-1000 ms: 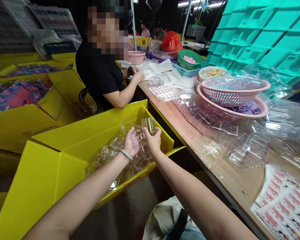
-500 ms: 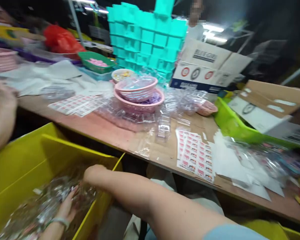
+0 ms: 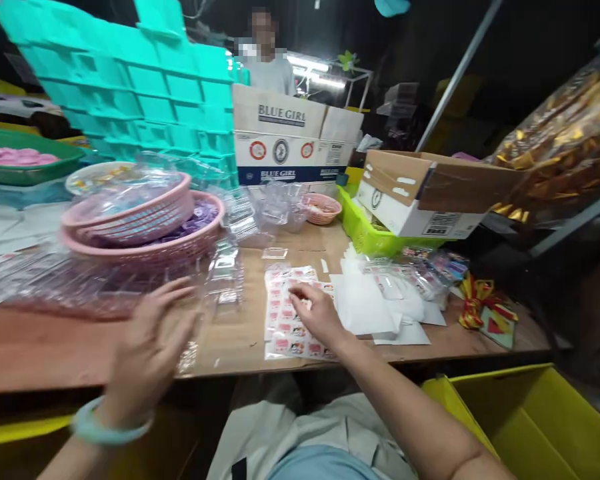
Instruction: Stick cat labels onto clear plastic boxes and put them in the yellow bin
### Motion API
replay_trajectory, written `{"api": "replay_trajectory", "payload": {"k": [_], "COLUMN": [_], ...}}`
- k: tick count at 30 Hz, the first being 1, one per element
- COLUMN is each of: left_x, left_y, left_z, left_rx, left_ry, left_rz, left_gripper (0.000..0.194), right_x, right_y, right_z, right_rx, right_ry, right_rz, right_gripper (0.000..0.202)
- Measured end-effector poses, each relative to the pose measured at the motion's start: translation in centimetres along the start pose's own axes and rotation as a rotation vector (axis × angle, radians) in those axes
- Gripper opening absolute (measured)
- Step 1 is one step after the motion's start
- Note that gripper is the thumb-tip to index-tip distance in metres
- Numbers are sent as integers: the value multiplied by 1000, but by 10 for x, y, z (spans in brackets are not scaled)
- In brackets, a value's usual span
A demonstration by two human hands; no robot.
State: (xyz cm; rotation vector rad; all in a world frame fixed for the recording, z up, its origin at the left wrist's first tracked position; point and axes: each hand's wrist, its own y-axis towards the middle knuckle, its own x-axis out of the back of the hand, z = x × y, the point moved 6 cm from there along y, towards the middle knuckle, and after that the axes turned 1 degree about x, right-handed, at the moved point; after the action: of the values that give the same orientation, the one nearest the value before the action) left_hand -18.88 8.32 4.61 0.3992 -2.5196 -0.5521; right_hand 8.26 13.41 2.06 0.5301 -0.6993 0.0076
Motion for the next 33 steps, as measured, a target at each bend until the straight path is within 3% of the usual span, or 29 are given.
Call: {"api": "replay_trajectory", "payload": {"k": [2, 4, 6, 7, 10, 12, 14, 16, 18, 19, 21, 24, 26, 30, 33], "left_x": [-98, -175, -228, -245, -266, -272, -287, -320, -365, -386, -419, -450, -463, -485, -489], "left_y": [40, 74, 103, 115, 140, 149, 149, 141, 129, 124, 118, 118, 120, 118, 116], "left_z": [-39, -49, -36, -27, -17, -32, -58, -84, -101, -104, -104, -98, -99, -111, -117], "left_rx": [-277, -355, -287, -230, -63, 1, 49, 111, 196, 256, 326, 386, 405, 419, 414], "left_ry": [104, 220, 340, 369, 208, 40, -72, -176, -291, -342, -389, -430, -438, -375, -328], "left_rz": [212, 281, 377, 438, 512, 464, 430, 475, 601, 649, 687, 692, 698, 704, 693], "left_gripper": [40, 46, 57, 58, 48, 41, 39, 40, 32, 26, 19, 22, 28, 28, 27], "right_x": [20, 52, 102, 131, 202, 221, 225, 229, 244, 253, 269, 275, 269, 252, 250], "right_y": [-17, -33, -48, -56, -85, -93, -87, -70, -50, -39, -22, -9, -8, -5, 1], "right_z": [-11, -29, -62, -84, -150, -179, -190, -192, -195, -200, -218, -246, -255, -259, -259], "right_rx": [86, 152, 93, 19, -255, -366, -371, -328, -313, -320, -340, -285, -207, -132, -93], "right_ry": [-67, -154, -238, -282, -388, -421, -443, -495, -593, -650, -764, -921, -1015, -1063, -1040], "right_rz": [26, 11, -111, -200, -402, -431, -432, -488, -553, -545, -406, -91, 21, 6, -58], "right_gripper": [17, 23, 25, 24, 28, 42, 58, 65, 64, 66, 79, 97, 96, 72, 56]}}
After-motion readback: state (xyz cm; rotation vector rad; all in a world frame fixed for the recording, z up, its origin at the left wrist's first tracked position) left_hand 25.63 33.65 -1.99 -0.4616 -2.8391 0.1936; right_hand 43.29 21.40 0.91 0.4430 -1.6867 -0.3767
